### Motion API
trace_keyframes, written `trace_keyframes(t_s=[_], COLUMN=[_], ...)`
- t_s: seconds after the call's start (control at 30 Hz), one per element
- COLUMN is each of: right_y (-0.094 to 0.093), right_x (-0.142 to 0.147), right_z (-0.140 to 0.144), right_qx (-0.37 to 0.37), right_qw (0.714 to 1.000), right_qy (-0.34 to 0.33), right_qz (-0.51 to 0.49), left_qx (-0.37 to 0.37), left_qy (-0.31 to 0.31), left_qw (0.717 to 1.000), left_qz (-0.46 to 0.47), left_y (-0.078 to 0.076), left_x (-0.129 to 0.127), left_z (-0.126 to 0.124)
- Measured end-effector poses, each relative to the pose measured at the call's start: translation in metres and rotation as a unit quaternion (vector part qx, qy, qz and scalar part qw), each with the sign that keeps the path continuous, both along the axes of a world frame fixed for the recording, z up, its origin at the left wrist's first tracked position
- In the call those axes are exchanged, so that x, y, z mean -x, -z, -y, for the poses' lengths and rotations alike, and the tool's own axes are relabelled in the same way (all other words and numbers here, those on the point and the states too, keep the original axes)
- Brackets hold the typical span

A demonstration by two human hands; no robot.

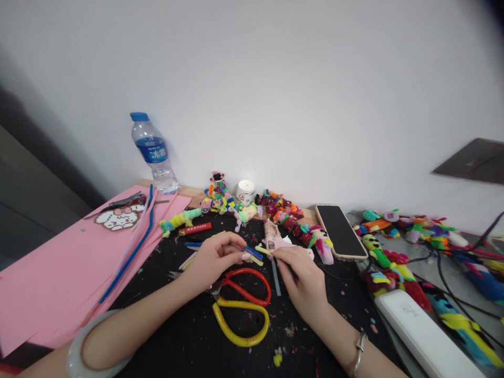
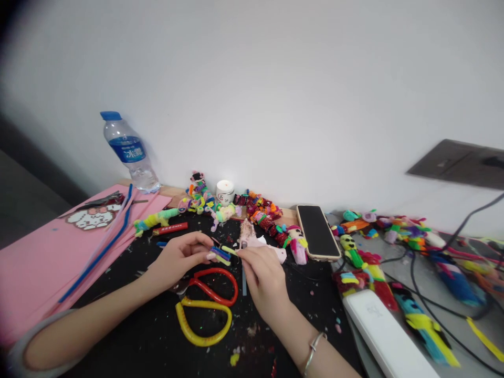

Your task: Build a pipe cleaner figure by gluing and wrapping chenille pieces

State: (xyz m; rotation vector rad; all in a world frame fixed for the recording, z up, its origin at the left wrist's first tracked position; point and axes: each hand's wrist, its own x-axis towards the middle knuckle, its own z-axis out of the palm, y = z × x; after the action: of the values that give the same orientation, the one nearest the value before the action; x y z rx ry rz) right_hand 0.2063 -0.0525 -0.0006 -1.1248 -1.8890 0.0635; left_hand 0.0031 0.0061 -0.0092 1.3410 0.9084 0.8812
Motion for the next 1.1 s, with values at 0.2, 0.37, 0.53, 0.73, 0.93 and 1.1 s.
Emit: trace_keyframes(t_s=[0.2,0.37,0.53,0.73,0.93,1.1], right_y=[-0.0026,-0.0027,-0.0040,-0.0051,-0.0067,-0.0055], right_x=[0.0008,0.0014,0.0013,0.0006,0.0023,0.0025], right_z=[0.0048,0.0054,0.0069,0.0062,0.0052,0.0043], right_qx=[-0.020,-0.035,-0.034,-0.027,-0.018,0.002], right_qw=[0.999,0.999,0.998,0.997,0.997,0.997], right_qy=[-0.030,-0.033,-0.053,-0.072,-0.076,-0.082], right_qz=[0.010,0.012,0.005,0.027,0.010,0.005], left_qx=[0.026,0.037,0.038,0.029,0.015,0.016], left_qy=[0.046,0.070,0.078,0.069,0.061,0.062], left_qw=[0.998,0.997,0.996,0.997,0.998,0.997], left_qz=[0.024,0.010,0.010,0.024,0.027,0.034], left_y=[-0.0022,-0.0058,-0.0075,-0.0071,-0.0067,-0.0067], left_x=[-0.0013,-0.0005,-0.0003,-0.0013,-0.0026,-0.0028], left_z=[0.0032,0.0044,0.0051,0.0045,0.0042,0.0043])
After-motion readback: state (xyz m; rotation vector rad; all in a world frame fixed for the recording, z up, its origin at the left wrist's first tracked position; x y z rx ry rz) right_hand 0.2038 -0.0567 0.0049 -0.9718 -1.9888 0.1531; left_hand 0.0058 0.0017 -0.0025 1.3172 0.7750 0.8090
